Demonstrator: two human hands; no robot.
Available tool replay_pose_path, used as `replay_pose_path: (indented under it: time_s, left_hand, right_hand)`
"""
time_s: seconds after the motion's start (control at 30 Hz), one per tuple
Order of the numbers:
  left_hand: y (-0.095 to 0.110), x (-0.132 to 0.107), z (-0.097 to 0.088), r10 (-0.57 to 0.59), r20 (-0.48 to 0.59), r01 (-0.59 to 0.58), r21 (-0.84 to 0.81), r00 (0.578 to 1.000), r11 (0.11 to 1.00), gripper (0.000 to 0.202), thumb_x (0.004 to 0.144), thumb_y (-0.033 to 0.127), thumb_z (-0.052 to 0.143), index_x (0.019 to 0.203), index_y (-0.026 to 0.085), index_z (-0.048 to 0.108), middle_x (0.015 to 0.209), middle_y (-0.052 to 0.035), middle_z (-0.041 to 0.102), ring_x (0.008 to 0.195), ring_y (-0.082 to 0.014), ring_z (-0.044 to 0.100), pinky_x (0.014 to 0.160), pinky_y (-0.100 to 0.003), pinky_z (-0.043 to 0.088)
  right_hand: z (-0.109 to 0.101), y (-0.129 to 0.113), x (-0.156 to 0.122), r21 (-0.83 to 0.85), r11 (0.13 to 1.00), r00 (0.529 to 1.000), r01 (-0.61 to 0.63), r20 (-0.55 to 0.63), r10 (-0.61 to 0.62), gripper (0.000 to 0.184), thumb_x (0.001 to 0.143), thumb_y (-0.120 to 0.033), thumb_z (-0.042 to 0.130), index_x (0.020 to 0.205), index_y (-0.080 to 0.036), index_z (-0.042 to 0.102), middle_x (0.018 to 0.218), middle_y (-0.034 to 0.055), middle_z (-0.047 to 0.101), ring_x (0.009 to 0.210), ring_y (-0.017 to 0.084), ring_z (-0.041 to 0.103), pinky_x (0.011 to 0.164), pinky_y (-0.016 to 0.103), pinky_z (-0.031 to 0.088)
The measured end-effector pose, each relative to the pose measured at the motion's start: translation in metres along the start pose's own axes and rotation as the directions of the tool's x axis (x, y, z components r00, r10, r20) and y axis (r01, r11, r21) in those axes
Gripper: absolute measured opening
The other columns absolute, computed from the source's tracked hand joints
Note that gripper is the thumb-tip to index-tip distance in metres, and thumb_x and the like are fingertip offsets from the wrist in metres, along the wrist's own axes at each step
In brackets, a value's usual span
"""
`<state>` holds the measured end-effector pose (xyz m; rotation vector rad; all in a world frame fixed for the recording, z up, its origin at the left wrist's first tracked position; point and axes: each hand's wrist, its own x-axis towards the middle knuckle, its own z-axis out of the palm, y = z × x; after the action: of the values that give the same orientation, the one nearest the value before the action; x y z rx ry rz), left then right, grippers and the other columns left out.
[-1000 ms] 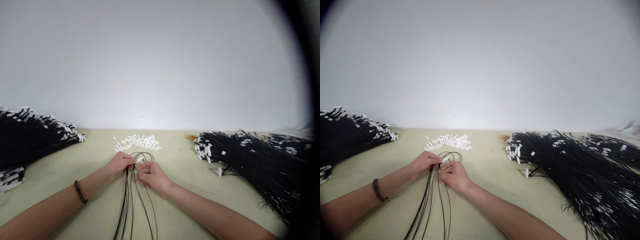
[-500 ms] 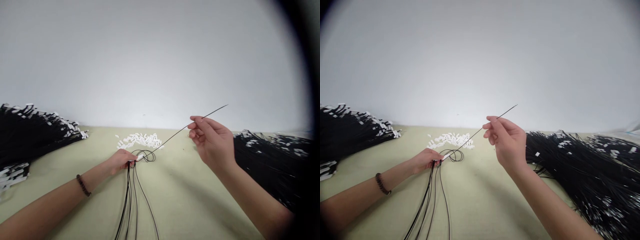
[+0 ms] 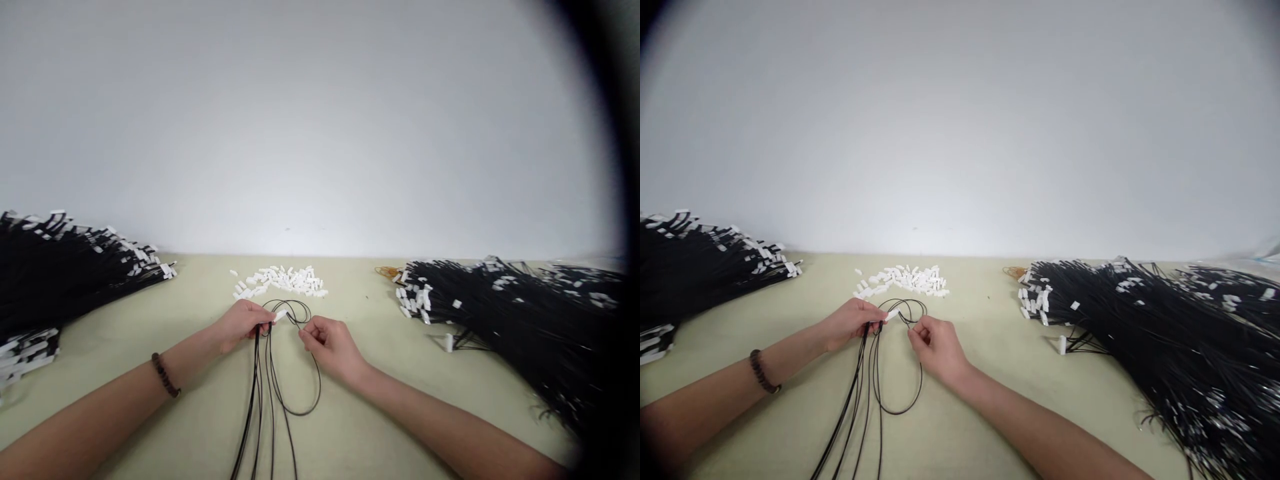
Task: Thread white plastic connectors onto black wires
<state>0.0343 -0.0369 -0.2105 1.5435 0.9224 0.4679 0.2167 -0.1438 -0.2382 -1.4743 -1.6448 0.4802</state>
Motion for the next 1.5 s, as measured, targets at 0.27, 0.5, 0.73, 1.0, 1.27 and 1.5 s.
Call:
replay_pose_path:
  time_s: [0.27,0.5,0.73,1.0,1.27,1.5]
  left_hand:
    - [-0.0026,0.0008,0.0004,0.016,-0.011,-0.016,-0.010,1.000,1.000,0.035,0.062,0.045,0.062,0.070,0.011,0.063,0.060,-0.0020,0.050,0.054,-0.0084,0.040,0.050,-0.021,0.025]
    - [-0.0012,0.0002,0.0004,0.017,-0.016,-0.017,0.005,1.000,1.000,0.035,0.062,0.046,0.062,0.070,0.011,0.063,0.059,-0.0023,0.050,0.054,-0.0085,0.040,0.049,-0.021,0.024]
    - [-0.0010,-0.0007,0.0018,0.030,-0.029,-0.029,0.017,0.999,0.999,0.037,0.060,0.047,0.062,0.070,0.011,0.063,0.059,-0.0023,0.051,0.052,-0.0084,0.040,0.050,-0.022,0.026]
    - [-0.0007,-0.0012,0.0031,0.045,-0.040,-0.044,0.043,0.998,0.998,0.036,0.061,0.047,0.062,0.066,0.012,0.061,0.058,-0.0014,0.050,0.052,-0.0083,0.040,0.050,-0.021,0.027]
    - [0.0001,-0.0027,0.0059,0.088,-0.061,-0.081,0.101,0.994,0.992,0.036,0.062,0.048,0.059,0.062,0.012,0.059,0.057,-0.0010,0.050,0.052,-0.0086,0.039,0.050,-0.021,0.027]
    - [0.0013,-0.0062,0.0085,0.121,-0.079,-0.110,0.131,0.990,0.985,0.036,0.064,0.048,0.058,0.061,0.012,0.059,0.056,-0.0010,0.051,0.052,-0.0089,0.041,0.052,-0.022,0.030]
  right_hand:
    - [-0.0046,-0.0038,0.0009,0.027,0.999,0.999,-0.039,0.020,0.039,0.017,0.076,-0.026,0.045,0.065,-0.015,0.051,0.058,-0.0006,0.053,0.052,0.008,0.047,0.046,0.017,0.032]
    - [-0.0027,-0.0005,0.0016,0.063,0.997,0.998,-0.044,0.036,0.041,0.015,0.075,-0.022,0.045,0.064,-0.014,0.052,0.056,-0.0005,0.054,0.052,0.008,0.047,0.046,0.017,0.032]
    - [-0.0042,-0.0039,0.0001,0.053,0.998,0.999,-0.034,0.033,0.033,0.014,0.073,-0.019,0.044,0.063,-0.014,0.052,0.057,-0.0002,0.054,0.052,0.008,0.047,0.047,0.017,0.032]
    - [-0.0067,-0.0070,-0.0008,0.034,0.999,0.999,-0.023,0.037,0.021,0.013,0.072,-0.018,0.044,0.063,-0.014,0.053,0.058,-0.0004,0.053,0.052,0.008,0.046,0.047,0.018,0.032]
    - [-0.0056,-0.0042,-0.0012,0.020,1.000,0.999,0.010,0.035,-0.011,0.012,0.071,-0.016,0.044,0.063,-0.014,0.052,0.058,-0.0016,0.053,0.052,0.007,0.045,0.047,0.017,0.031]
    - [-0.0054,-0.0080,-0.0011,-0.001,0.999,0.998,0.036,0.045,-0.036,0.012,0.071,-0.016,0.045,0.061,-0.014,0.052,0.057,-0.0017,0.052,0.051,0.007,0.043,0.047,0.017,0.031]
